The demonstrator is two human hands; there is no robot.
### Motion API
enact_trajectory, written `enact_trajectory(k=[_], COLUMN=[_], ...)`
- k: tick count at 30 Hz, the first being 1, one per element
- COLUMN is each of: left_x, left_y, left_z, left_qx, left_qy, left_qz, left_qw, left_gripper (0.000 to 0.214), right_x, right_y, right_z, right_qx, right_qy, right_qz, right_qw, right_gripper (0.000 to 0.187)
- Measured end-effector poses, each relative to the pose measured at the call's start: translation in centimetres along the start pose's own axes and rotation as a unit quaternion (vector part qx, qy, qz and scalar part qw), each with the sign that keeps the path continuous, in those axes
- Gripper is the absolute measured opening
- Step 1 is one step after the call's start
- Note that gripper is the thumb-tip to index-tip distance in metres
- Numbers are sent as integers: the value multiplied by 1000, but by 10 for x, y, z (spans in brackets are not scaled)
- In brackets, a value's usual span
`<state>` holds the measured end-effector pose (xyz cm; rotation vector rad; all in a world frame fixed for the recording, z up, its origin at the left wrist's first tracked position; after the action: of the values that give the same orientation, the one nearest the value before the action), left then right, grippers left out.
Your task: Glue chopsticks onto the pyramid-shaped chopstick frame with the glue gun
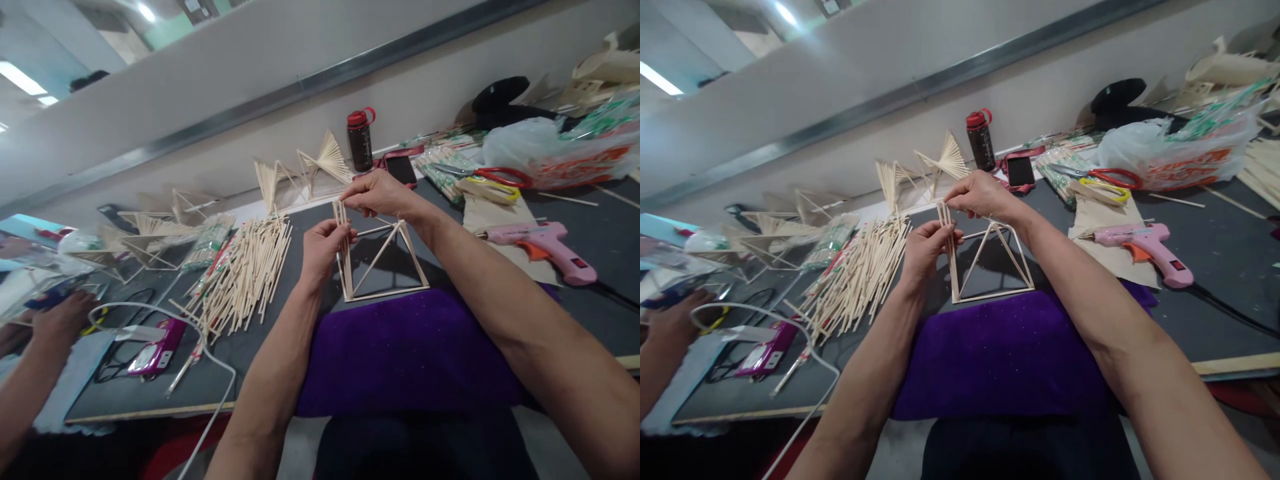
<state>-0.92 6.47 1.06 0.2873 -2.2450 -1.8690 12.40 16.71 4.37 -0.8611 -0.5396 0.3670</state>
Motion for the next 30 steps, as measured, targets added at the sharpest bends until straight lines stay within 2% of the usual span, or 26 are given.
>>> enact_trajectory(k=[11,16,21,24,26,28,30], left_x=[-4,-5,-7,-7,-7,-7,-7], left_y=[-3,-2,2,4,3,3,2], left_z=[-7,-2,-3,-4,-3,-3,-3], left_qx=[6,-4,-1,2,1,-4,-10], left_qy=[20,32,35,32,24,18,14], left_qz=[15,10,4,-5,-9,-13,-17], left_qw=[1000,999,999,999,1000,1000,1000], left_gripper=[22,21,21,19,19,19,19], right_x=[5,8,16,33,52,77,106], right_y=[5,1,-7,-19,-33,-50,-64], right_z=[5,8,9,7,-3,-25,-60], right_qx=[22,-5,-2,-12,-21,-12,-14], right_qy=[-16,-45,-19,-9,-7,2,52], right_qz=[-20,-37,-32,-63,-100,-131,-173], right_qw=[999,998,999,998,995,991,983], right_gripper=[19,21,16,15,15,16,16])
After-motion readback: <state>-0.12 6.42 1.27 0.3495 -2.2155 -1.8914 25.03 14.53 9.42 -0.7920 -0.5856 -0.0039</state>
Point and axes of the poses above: each hand's wrist, its own z-axis towards the middle knuckle, its own x-axis out of the back of the hand, y = z × x, the point moved 2 cm from there along z, towards the middle knuckle, and after that the axes turned 13 degrees about x, right-handed, at the moved point
